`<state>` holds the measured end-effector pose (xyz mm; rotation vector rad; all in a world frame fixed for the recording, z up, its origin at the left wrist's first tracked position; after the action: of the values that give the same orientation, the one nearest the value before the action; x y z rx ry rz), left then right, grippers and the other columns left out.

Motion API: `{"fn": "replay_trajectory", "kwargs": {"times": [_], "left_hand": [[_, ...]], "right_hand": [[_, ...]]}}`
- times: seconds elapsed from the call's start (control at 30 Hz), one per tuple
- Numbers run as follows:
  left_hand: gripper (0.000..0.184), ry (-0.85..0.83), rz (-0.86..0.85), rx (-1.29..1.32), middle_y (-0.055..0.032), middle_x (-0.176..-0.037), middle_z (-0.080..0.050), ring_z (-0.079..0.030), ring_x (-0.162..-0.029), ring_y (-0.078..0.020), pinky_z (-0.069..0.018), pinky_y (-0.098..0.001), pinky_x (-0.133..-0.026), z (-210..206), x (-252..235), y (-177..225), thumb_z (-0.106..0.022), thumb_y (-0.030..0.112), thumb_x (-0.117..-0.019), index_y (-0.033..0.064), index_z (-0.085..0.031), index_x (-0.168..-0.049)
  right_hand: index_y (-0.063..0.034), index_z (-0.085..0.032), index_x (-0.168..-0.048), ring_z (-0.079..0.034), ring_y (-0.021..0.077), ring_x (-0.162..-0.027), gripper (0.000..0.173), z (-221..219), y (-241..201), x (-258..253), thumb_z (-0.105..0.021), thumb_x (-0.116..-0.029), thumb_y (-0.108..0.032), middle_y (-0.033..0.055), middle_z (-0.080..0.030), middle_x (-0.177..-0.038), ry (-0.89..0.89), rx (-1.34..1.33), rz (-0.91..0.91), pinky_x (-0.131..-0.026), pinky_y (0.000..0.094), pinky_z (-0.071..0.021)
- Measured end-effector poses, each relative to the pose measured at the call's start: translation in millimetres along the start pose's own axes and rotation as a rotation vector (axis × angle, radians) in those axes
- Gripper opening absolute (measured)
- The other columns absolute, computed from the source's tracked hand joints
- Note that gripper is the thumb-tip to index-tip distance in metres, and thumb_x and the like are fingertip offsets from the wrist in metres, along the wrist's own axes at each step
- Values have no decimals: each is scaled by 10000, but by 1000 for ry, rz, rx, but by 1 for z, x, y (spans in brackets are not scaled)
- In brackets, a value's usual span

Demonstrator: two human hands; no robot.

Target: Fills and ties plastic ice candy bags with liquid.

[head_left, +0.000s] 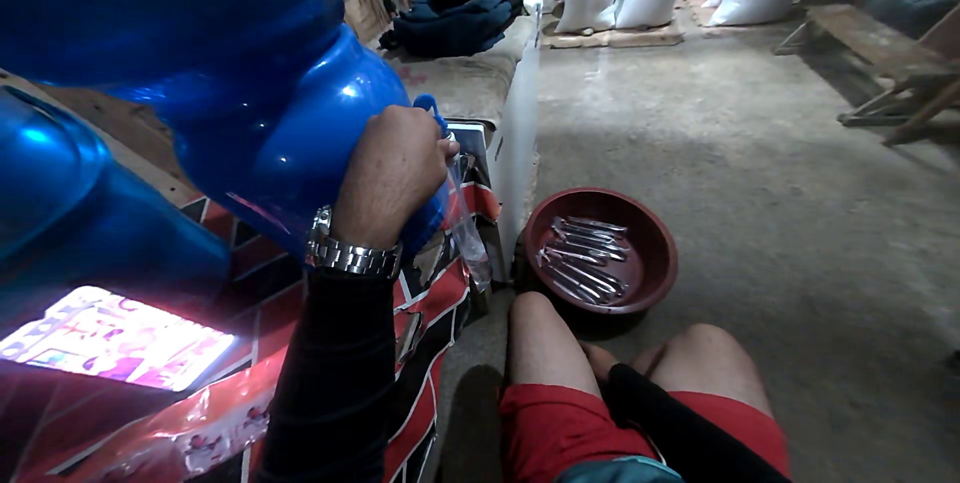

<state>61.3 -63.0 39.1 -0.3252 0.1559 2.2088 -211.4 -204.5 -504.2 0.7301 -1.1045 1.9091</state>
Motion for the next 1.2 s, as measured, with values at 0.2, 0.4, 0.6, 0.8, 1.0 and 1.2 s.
{"fn": "replay_trajectory", "kwargs": {"times": [0.2, 0.4, 0.6, 0.8, 1.0, 1.2], "left_hand": [[411, -6, 0, 1, -131, -787, -649, -663, -808, -315, -524, -547, -697, -1, -1, -1, -614, 355, -1029, 72, -651, -733], [419, -11, 1, 9, -137, -775, -641, -661, -805, -327, -518, -555, -694, -1, -1, -1, -607, 355, -1032, 68, -644, -730], [414, -8, -9, 9, -148, -804, -656, -669, -832, -342, -527, -571, -714, -2, -2, -2, -603, 356, -1035, 58, -660, -752], [406, -13, 0, 3, -142, -799, -655, -668, -825, -331, -524, -565, -709, -2, -2, -1, -609, 357, -1032, 67, -663, -753], [412, -5, -15, 2, -141, -794, -653, -666, -821, -326, -525, -556, -706, -2, -1, -2, -607, 356, -1031, 68, -654, -740], [410, -14, -6, 3, -140, -804, -658, -670, -836, -331, -525, -562, -717, -2, -2, -1, -605, 365, -1032, 68, -662, -756]], "right_hand": [[-67, -625, -1381, -603, 363, -1291, 436, -5, 12, -16, -583, -1027, -319, 202, -650, -1351, 19, -18, 16, -1117, 571, -439], [-40, -612, -1388, -594, 364, -1298, 424, 0, -2, 5, -582, -1026, -260, 216, -641, -1357, 23, -38, -11, -1120, 562, -432], [-52, -589, -1419, -580, 354, -1322, 460, -3, 8, -10, -601, -1021, -284, 207, -620, -1395, -6, 10, 12, -1135, 556, -423], [-93, -618, -1395, -610, 339, -1285, 451, -10, 22, -32, -620, -1007, -324, 181, -653, -1356, 3, -3, 3, -1111, 567, -449], [-74, -614, -1391, -613, 359, -1274, 458, -7, 19, -27, -647, -994, -300, 198, -658, -1338, 21, -3, 29, -1104, 579, -452], [-68, -612, -1399, -609, 372, -1281, 458, -8, 22, -32, -632, -999, -290, 208, -654, -1345, 41, 12, 54, -1113, 585, -440]]}}
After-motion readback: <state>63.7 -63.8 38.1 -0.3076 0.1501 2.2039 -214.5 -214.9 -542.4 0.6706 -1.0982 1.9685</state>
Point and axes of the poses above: each hand's wrist, its own x-axis away from the middle knuckle, its own z-axis out of the back of the hand, y = z × x, the point moved 6 cm from there along -x, towards the middle knuckle
